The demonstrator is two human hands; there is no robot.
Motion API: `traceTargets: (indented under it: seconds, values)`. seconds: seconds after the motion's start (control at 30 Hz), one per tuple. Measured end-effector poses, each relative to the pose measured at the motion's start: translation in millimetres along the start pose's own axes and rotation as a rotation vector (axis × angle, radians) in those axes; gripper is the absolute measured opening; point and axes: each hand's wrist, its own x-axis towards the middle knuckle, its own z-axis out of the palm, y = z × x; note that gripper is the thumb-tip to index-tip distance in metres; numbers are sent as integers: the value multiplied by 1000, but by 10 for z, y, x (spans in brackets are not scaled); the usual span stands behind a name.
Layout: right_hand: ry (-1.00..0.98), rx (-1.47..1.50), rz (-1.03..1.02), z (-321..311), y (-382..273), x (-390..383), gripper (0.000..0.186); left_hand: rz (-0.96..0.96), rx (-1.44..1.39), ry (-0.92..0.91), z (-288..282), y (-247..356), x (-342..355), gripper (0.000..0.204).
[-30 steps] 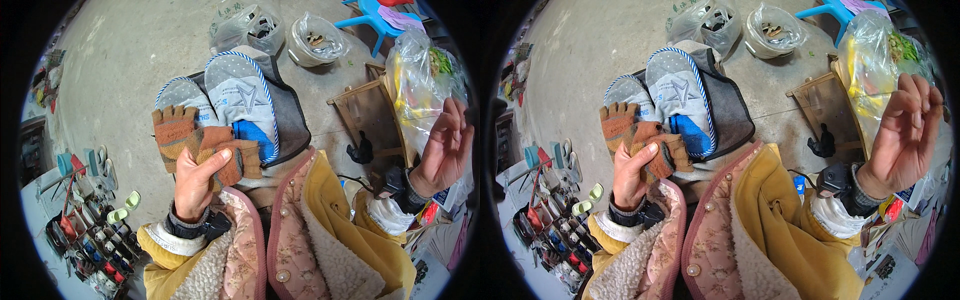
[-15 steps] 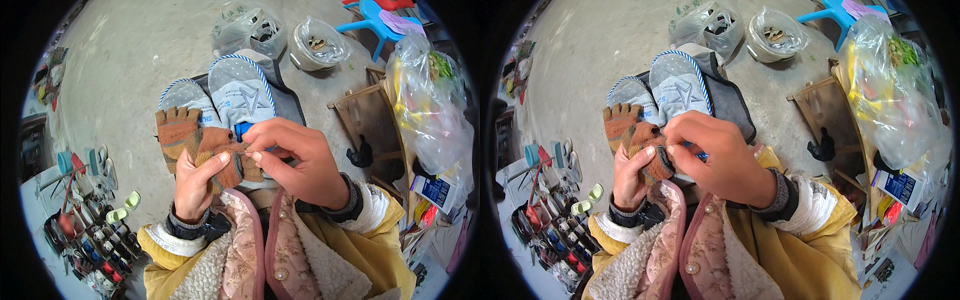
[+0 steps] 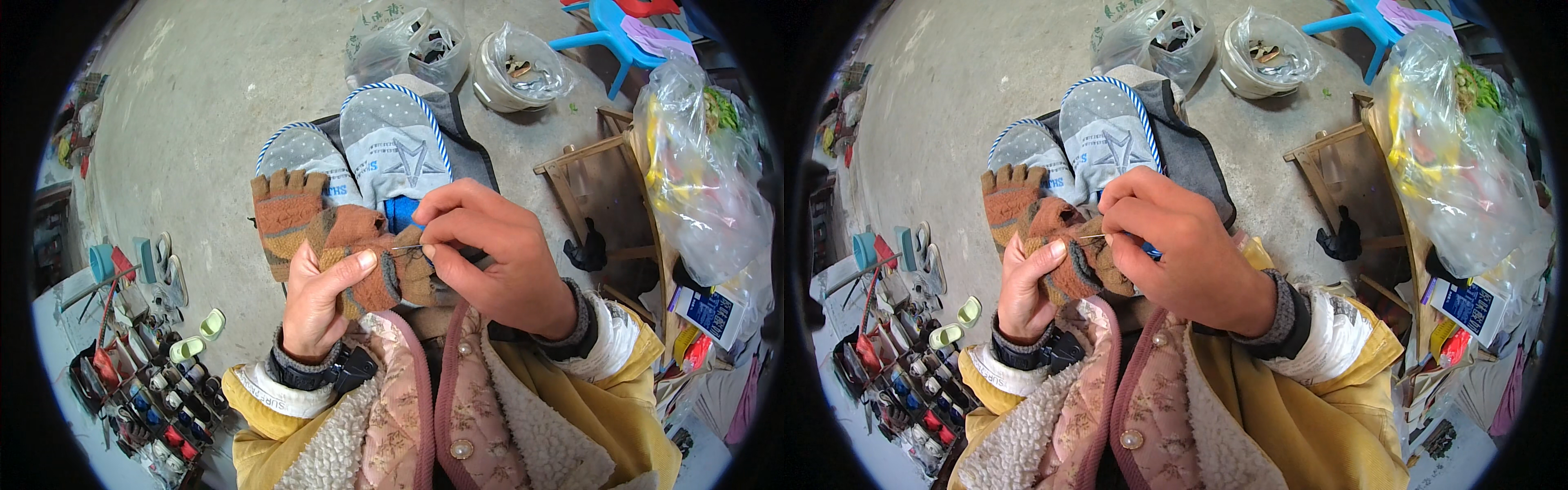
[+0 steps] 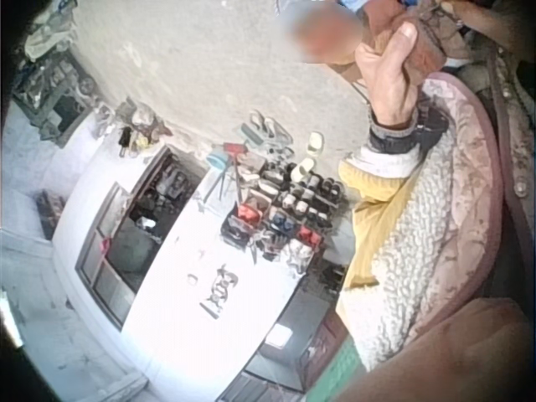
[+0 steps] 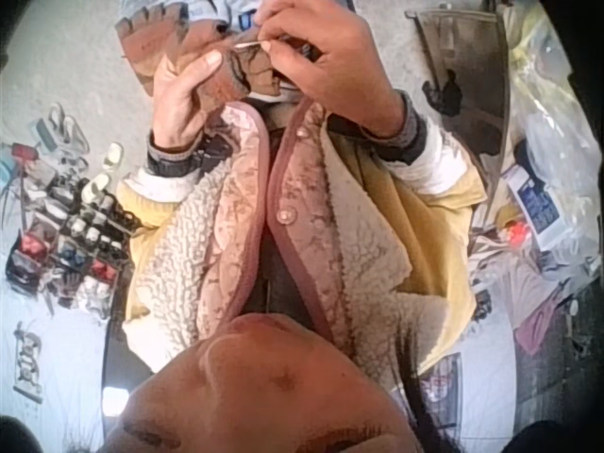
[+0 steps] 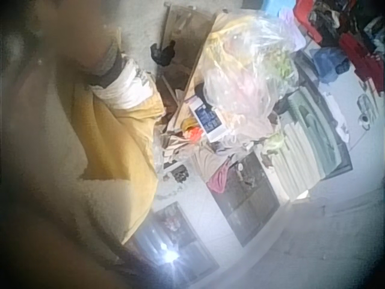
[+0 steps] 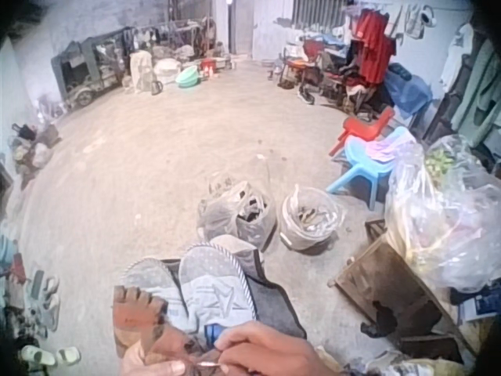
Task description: The person sits on the floor and sews a brown glove using a needle and thread. They pull the thread through the glove repeatedly, then use a lighter to melt the thread end and place the glove aside.
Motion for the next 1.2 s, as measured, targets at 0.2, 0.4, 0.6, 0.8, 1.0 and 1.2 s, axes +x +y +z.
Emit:
traceTargets:
  seconds: [0.2,0.4,0.6,0.8,1.0,1.2]
  values:
    - [15,-89,-14,12,-39,-20,12,14,-15,10,39,6,-2,35]
    - [9,-100,-7,20,-31,-40,13,40,4,36,76,0,-1,31]
    - [-23,54,24,-3,60,-19,11,27,26,4,46,-5,5,39]
    - [-71,98,29,-25,84,-5,12,7,46,-21,10,-14,5,43]
    - [-81,71,-20,-19,76,1,14,7,71,-26,17,-16,-2,43]
    - [-132,144,1,-35,110,-9,13,-3,87,-43,7,-18,7,43]
